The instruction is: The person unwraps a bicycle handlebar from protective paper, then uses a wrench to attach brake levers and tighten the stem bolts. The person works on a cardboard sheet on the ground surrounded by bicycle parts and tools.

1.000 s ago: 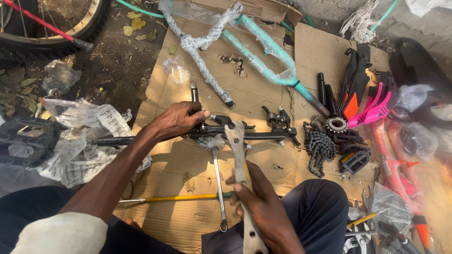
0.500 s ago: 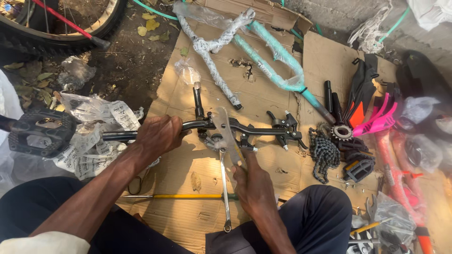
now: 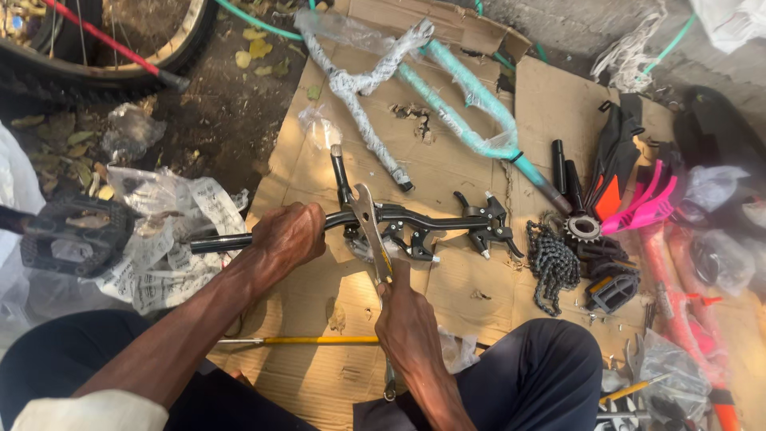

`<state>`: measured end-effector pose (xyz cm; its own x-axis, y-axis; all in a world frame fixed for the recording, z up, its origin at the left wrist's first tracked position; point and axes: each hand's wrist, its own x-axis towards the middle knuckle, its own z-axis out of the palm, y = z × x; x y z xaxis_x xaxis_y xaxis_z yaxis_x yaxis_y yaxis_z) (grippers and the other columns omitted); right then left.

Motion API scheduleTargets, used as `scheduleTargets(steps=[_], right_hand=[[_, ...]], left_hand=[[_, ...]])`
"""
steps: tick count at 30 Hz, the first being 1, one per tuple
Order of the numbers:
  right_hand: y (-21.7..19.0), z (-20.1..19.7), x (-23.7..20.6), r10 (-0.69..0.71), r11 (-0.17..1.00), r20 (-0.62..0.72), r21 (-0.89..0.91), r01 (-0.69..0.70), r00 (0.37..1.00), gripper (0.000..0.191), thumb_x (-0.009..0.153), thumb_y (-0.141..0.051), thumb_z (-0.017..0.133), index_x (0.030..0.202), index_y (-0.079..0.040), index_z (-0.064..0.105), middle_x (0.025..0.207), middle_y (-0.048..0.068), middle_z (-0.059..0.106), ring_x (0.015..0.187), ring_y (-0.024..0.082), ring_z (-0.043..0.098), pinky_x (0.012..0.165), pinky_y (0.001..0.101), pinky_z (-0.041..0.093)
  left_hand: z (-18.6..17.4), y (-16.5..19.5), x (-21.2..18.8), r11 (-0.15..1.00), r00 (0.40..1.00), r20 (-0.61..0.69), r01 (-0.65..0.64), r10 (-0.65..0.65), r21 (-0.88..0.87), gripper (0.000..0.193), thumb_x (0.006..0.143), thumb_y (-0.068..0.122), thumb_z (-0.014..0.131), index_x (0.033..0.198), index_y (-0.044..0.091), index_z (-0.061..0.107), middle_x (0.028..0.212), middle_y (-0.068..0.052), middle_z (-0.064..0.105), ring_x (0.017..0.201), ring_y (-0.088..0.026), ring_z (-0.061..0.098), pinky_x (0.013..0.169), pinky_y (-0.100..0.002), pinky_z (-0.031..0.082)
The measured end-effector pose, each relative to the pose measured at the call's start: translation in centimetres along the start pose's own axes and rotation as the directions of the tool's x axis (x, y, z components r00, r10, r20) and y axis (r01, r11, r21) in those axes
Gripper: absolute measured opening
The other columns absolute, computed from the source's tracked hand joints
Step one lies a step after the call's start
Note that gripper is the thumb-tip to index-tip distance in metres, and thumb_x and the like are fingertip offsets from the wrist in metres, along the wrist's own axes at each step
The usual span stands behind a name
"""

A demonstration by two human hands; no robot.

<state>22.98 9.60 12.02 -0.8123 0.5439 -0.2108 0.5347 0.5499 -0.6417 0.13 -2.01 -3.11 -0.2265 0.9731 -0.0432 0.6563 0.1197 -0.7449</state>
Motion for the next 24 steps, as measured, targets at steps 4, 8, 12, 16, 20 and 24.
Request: scheduleTargets(steps=[4, 8, 12, 16, 20, 24], right_hand=[[-0.7, -1.7, -1.1, -0.066, 0.996, -0.246, 0.034, 0.077, 0.967, 0.013, 0.105, -0.012, 0.044, 0.115, -0.005, 0.049, 0.077, 0.021, 0.069, 0.068, 0.039, 0.066, 0.06, 0.0483, 0.048], [-1.0, -2.3, -0.7, 0.043, 0.807, -0.659, 0.465, 0.363, 0.751, 0.013, 0.105, -0.014, 0.046, 0.115, -0.006, 0.044, 0.075, 0.019, 0.06, 0.06, 0.041, 0.058, 0.053, 0.0456, 0.05], [0.2, 0.1, 1.4, -0.055, 0.862, -0.582, 0.383, 0.333, 0.812, 0.017, 0.107, -0.015, 0.047, 0.119, -0.007, 0.038, 0.065, 0.018, 0.055, 0.056, 0.042, 0.051, 0.051, 0.0516, 0.042], [1.4, 0.6, 1.7, -0.115, 0.993, -0.119, -0.035, 0.111, 0.986, 0.021, 0.106, -0.017, 0.049, 0.122, -0.005, 0.041, 0.063, 0.019, 0.058, 0.058, 0.042, 0.057, 0.052, 0.0563, 0.039], [0.9, -1.8, 0.2, 0.026, 0.948, -0.258, 0.312, 0.058, 0.966, 0.02, 0.105, -0.02, 0.047, 0.121, -0.009, 0.042, 0.067, 0.012, 0.06, 0.053, 0.027, 0.056, 0.044, 0.0438, 0.044], [-0.2, -3.2, 0.7, -0.268, 0.568, -0.775, 0.353, 0.744, 0.572, 0.012, 0.119, -0.02, 0.04, 0.125, -0.012, 0.034, 0.084, 0.003, 0.059, 0.062, 0.008, 0.055, 0.046, 0.0242, 0.047]], left_hand=[[-0.8, 0.7, -0.5, 0.934, 0.98, -0.074, 0.154, -0.187, -0.321, 0.023, 0.086, -0.004, 0.066, 0.076, 0.011, 0.052, 0.063, 0.003, 0.045, 0.057, -0.012, 0.05, 0.058, -0.025, 0.045], [-2.8, -2.5, -0.6, 0.995, 0.997, 0.024, -0.076, 0.078, -0.062, 0.028, 0.084, -0.011, 0.067, 0.076, 0.013, 0.054, 0.066, 0.004, 0.043, 0.058, -0.009, 0.051, 0.052, -0.026, 0.048], [-5.1, -4.3, 0.2, 0.761, 0.961, 0.276, 0.203, -0.033, -0.616, 0.009, 0.082, 0.005, 0.069, 0.08, 0.008, 0.06, 0.069, 0.0, 0.045, 0.063, -0.014, 0.054, 0.057, -0.03, 0.051], [-5.2, -3.3, -0.4, 0.202, 0.869, 0.376, 0.451, -0.322, -0.87, 0.009, 0.084, 0.015, 0.07, 0.083, 0.009, 0.063, 0.073, -0.012, 0.063, 0.071, -0.031, 0.065, 0.065, -0.044, 0.052], [-4.0, -2.8, -1.2, 0.968, 0.994, 0.074, -0.06, 0.081, -0.245, 0.004, 0.087, -0.004, 0.066, 0.089, 0.0, 0.065, 0.082, -0.004, 0.068, 0.071, -0.021, 0.07, 0.059, -0.038, 0.058], [-4.5, -4.4, 1.5, 0.291, 0.856, 0.471, 0.516, -0.213, -0.806, 0.01, 0.09, 0.017, 0.064, 0.087, 0.007, 0.064, 0.079, -0.016, 0.07, 0.081, -0.035, 0.072, 0.073, -0.045, 0.057]])
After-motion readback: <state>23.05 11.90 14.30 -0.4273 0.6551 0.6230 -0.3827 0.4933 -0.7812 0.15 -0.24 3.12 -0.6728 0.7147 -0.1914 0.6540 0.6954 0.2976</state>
